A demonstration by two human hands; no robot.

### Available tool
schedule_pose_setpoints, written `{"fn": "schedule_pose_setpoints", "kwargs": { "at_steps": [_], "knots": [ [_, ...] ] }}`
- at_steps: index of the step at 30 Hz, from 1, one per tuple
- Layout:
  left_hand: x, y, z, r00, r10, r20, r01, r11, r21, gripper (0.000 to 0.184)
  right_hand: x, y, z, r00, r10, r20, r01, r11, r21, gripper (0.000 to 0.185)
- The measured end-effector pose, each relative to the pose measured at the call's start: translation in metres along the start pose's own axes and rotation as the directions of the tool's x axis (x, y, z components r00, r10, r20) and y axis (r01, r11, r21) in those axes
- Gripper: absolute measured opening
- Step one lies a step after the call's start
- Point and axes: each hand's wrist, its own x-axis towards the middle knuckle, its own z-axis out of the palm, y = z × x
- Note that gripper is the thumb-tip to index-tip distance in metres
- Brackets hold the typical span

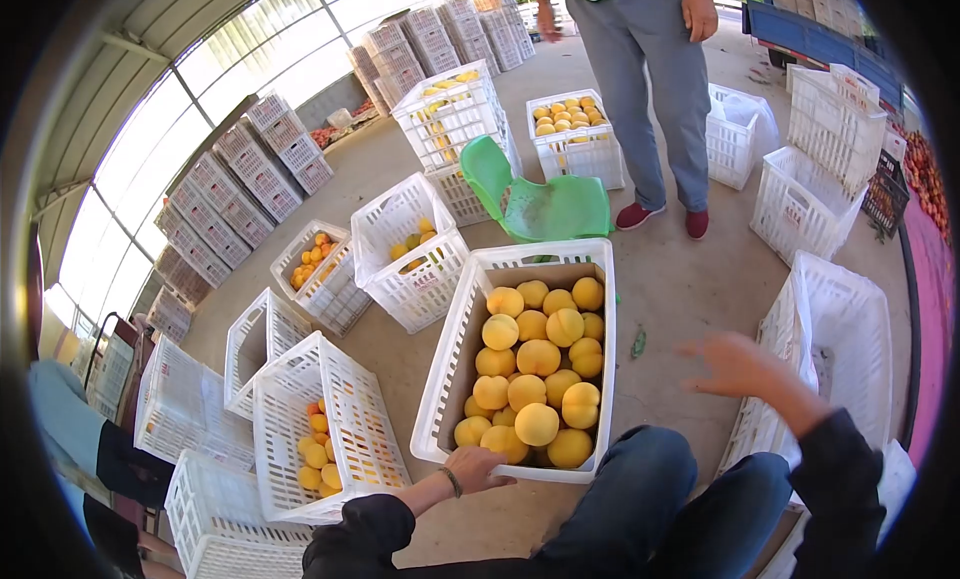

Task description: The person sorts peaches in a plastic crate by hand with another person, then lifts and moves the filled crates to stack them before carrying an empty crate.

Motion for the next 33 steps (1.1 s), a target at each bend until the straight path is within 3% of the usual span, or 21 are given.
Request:
{"fn": "schedule_pose_setpoints", "kwargs": {
  "at_steps": [2, 3, 5, 7, 12, 14, 16, 19, 23, 28, 30, 32, 33],
  "knots": [
    [0.01, -0.003, 0.0, 0.954, -0.089, 0.285, 0.106, 0.993, -0.043, 0.037, 0.056, -0.022, 0.032, 0.963, -0.267, 0.016, 0.266, 0.962, 0.06, 0.051],
    [0.015, -0.001, -0.002, 0.952, -0.088, 0.292, 0.104, 0.994, -0.041, 0.037, 0.079, -0.061, 0.023, 0.955, -0.169, 0.245, 0.173, 0.985, 0.006, 0.049],
    [0.022, 0.004, -0.008, 0.903, -0.099, 0.419, 0.114, 0.993, -0.011, 0.031, 0.111, -0.103, 0.026, 0.881, -0.156, 0.447, 0.209, 0.975, -0.073, 0.045],
    [0.025, 0.003, -0.007, 0.891, -0.108, 0.441, 0.123, 0.992, -0.005, 0.028, 0.136, -0.103, 0.056, 0.836, -0.323, 0.443, 0.379, 0.924, -0.043, 0.04],
    [0.026, 0.0, -0.008, 0.894, -0.107, 0.435, 0.136, 0.99, -0.035, 0.026, 0.165, -0.054, 0.072, 0.747, -0.444, 0.495, 0.439, 0.888, 0.134, 0.032],
    [0.025, -0.004, -0.008, 0.9, -0.075, 0.429, 0.121, 0.989, -0.081, 0.028, 0.177, -0.033, 0.066, 0.601, -0.413, 0.684, 0.367, 0.903, 0.223, 0.039],
    [0.029, -0.007, -0.003, 0.908, -0.043, 0.417, 0.109, 0.985, -0.136, 0.029, 0.193, -0.019, 0.067, 0.55, -0.46, 0.697, 0.355, 0.884, 0.303, 0.039],
    [0.029, -0.007, -0.005, 0.908, -0.008, 0.419, 0.069, 0.989, -0.132, 0.032, 0.215, -0.011, 0.1, 0.572, -0.64, 0.513, 0.292, 0.743, 0.601, 0.041],
    [0.031, -0.012, -0.004, 0.81, 0.013, 0.586, 0.068, 0.991, -0.116, 0.035, 0.225, -0.025, 0.108, 0.454, -0.66, 0.599, 0.192, 0.729, 0.657, 0.042],
    [0.028, -0.016, 0.0, 0.844, 0.016, 0.535, 0.09, 0.981, -0.171, 0.037, 0.235, -0.054, 0.103, 0.296, -0.654, 0.696, 0.066, 0.741, 0.668, 0.045],
    [0.027, -0.016, -0.003, 0.889, 0.055, 0.454, 0.045, 0.977, -0.207, 0.036, 0.229, -0.06, 0.112, 0.276, -0.664, 0.695, -0.186, 0.672, 0.717, 0.046],
    [0.029, -0.015, -0.007, 0.891, 0.042, 0.451, 0.057, 0.977, -0.204, 0.038, 0.224, -0.065, 0.107, 0.258, -0.623, 0.738, -0.255, 0.693, 0.674, 0.047],
    [0.029, -0.015, -0.009, 0.88, 0.027, 0.474, 0.071, 0.979, -0.189, 0.036, 0.218, -0.066, 0.11, 0.313, -0.596, 0.739, -0.314, 0.67, 0.673, 0.046]
  ]
}}
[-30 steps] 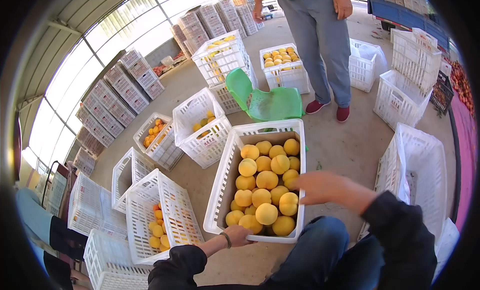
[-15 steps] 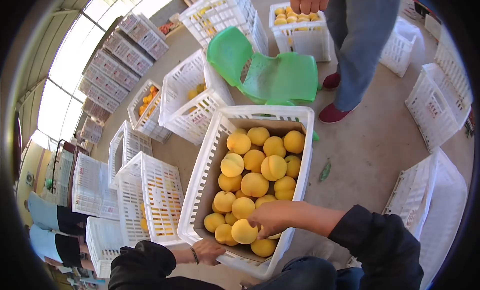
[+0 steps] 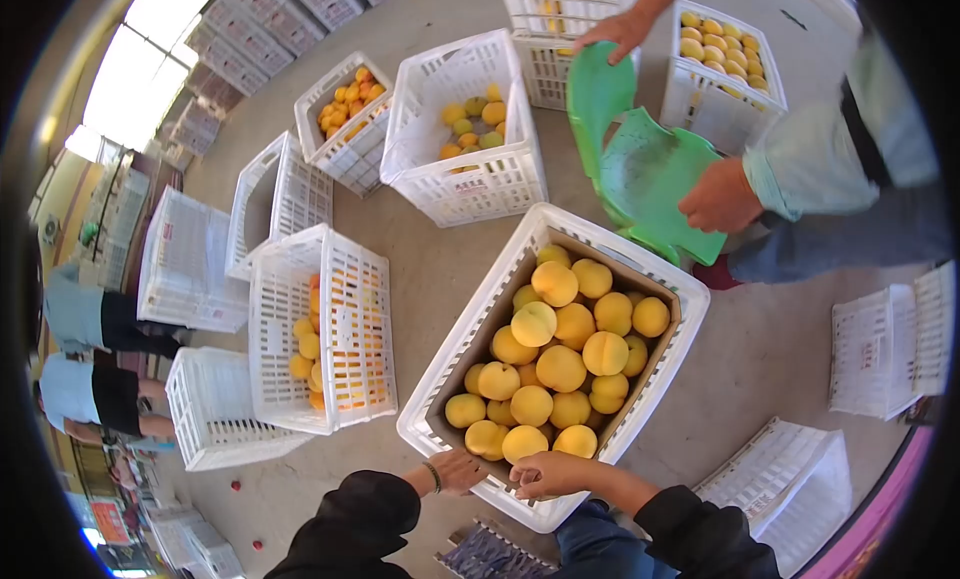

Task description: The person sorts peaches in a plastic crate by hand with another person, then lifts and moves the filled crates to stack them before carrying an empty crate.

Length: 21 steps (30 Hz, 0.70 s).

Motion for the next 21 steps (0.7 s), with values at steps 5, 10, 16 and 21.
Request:
{"fn": "schedule_pose_setpoints", "kwargs": {
  "at_steps": [5, 10, 16, 21],
  "knots": [
    [0.001, -0.001, 0.018, 0.991, -0.068, -0.111, 0.069, 0.998, 0.006, 0.018, 0.011, 0.008, 0.035, 0.972, 0.097, -0.213, -0.066, 0.987, 0.147, 0.034],
    [0.0, 0.0, 0.023, 0.97, -0.113, -0.214, 0.106, 0.993, -0.043, 0.017, 0.036, 0.03, 0.077, 0.895, 0.252, -0.368, -0.178, 0.958, 0.224, 0.034],
    [0.0, 0.0, 0.032, 0.949, -0.156, -0.274, 0.127, 0.985, -0.119, 0.016, 0.07, 0.017, 0.102, 0.798, 0.098, -0.594, -0.232, 0.961, -0.153, 0.043],
    [-0.01, -0.002, 0.002, 0.944, -0.165, -0.286, 0.108, 0.973, -0.205, 0.033, 0.115, 0.038, 0.114, 0.792, 0.154, -0.591, -0.35, 0.907, -0.233, 0.04]
  ]
}}
